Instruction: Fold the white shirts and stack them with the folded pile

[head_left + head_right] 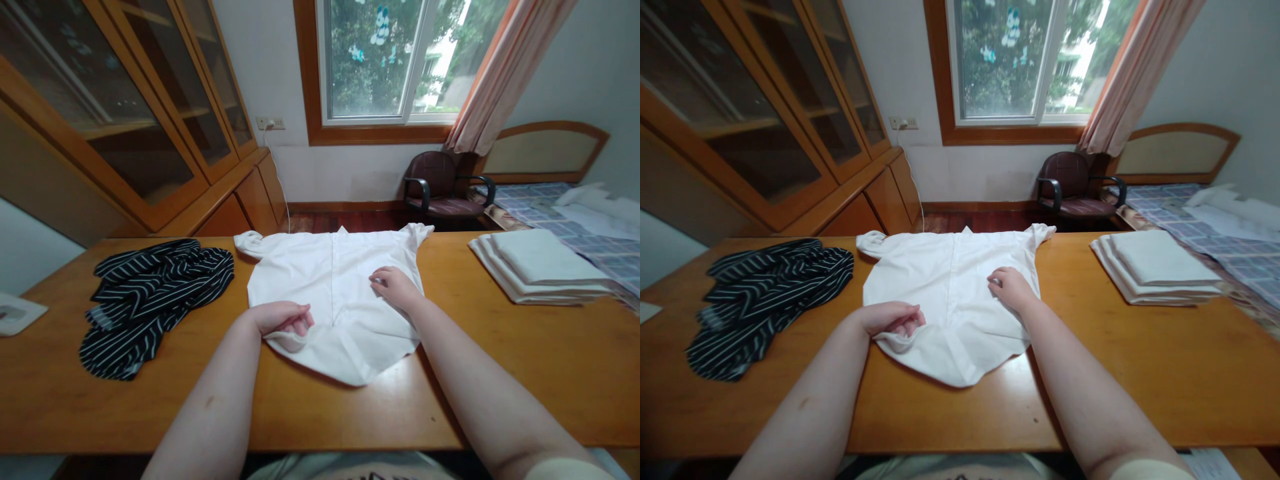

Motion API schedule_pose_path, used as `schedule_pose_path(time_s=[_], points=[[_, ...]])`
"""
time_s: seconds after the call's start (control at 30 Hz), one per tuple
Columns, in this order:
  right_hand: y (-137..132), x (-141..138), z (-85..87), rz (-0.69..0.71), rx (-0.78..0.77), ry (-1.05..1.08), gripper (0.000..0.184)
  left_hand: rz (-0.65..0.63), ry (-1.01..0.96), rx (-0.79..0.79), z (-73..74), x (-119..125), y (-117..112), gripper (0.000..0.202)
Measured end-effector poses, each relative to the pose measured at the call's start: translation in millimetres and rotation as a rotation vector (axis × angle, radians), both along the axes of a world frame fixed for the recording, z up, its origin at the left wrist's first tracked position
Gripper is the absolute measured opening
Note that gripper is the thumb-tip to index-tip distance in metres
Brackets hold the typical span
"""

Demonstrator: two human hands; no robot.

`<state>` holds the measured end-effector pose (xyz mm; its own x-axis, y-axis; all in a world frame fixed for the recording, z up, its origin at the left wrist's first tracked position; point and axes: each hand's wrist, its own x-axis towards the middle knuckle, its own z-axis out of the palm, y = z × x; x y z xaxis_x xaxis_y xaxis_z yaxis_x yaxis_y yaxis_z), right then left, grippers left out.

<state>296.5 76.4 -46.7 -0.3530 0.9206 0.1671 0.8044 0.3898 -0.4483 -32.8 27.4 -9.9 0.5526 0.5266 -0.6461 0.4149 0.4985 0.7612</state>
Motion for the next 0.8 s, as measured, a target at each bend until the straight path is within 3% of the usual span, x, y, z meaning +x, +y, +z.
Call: schedule_pose_path(time_s=[0.1,0.2,0.27,0.33,0.43,0.53,0.63,0.8], points=[[0.1,0.4,-0.9,-0.011,0.023,0.004,0.023,-0.185,0.032,0.008,9.5,-4.1,-3.6,0.053],[-0.8,0.4,0.5,-0.029,0.017,-0.017,0.023,-0.198,0.093,0.144,14.8,-4.4,-5.1,0.048],[-1.6,0.3,2.1,-0.028,0.011,-0.033,0.024,-0.078,0.207,0.354,11.6,-2.0,-3.0,0.046],[-2.4,0.1,3.9,-0.023,0.01,-0.051,0.025,0.03,0.361,0.661,3.9,1.0,1.6,0.048],[-3.5,-1.2,6.0,-0.048,0.003,-0.113,0.028,-0.023,0.618,0.983,-9.8,4.8,8.6,0.062],[-3.0,-1.5,4.6,-0.179,-0.016,-0.24,0.039,-0.156,0.781,0.993,-19.7,9.4,11.4,0.082],[0.1,2.7,-1.5,-0.286,-0.084,-0.351,0.054,-0.222,0.83,0.975,-23.8,15.7,12.1,0.085],[6.7,15.9,-10.8,-0.231,-0.195,-0.403,0.067,-0.274,0.839,0.979,-22.8,22.0,14.6,0.086]])
